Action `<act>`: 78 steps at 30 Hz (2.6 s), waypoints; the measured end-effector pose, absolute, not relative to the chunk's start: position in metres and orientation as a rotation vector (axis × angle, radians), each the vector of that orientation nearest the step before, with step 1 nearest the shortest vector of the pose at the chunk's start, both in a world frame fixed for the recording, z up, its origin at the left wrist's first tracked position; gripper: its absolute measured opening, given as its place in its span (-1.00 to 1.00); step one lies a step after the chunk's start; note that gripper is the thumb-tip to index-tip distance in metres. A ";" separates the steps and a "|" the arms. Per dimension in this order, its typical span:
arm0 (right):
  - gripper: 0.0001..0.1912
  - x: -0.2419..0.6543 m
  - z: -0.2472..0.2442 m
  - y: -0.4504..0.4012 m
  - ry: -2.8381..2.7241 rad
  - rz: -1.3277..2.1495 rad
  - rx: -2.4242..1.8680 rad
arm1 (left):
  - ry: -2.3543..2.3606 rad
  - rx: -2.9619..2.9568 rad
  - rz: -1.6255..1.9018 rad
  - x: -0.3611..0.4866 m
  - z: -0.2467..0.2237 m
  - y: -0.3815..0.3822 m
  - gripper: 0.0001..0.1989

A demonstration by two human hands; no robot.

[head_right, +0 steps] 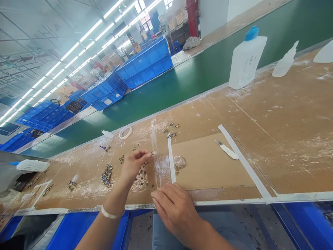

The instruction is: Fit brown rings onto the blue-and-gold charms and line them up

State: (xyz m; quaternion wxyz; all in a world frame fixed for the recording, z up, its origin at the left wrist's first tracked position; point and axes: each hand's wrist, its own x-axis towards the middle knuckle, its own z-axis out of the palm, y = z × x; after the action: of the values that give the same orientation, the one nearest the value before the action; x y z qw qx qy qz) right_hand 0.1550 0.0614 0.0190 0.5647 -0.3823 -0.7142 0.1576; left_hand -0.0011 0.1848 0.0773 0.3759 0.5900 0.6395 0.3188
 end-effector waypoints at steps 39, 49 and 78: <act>-0.84 0.159 0.002 0.062 -1.837 0.320 -0.910 | 1.854 2.223 0.797 -0.025 0.018 0.067 -0.86; -0.82 0.159 0.002 0.062 -1.855 0.292 -0.922 | 1.846 2.140 0.817 -0.030 0.021 0.060 -0.82; -0.82 0.159 0.002 0.061 -1.894 0.353 -0.944 | 1.854 2.124 0.862 -0.034 0.029 0.050 -0.78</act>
State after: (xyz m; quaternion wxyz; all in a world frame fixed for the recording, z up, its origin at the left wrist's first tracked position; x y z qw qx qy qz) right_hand 0.1589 0.0608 0.0018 0.4778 -0.3866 -0.7755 0.1445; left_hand -0.0342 0.0502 0.0287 0.0967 0.7170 0.6259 0.2911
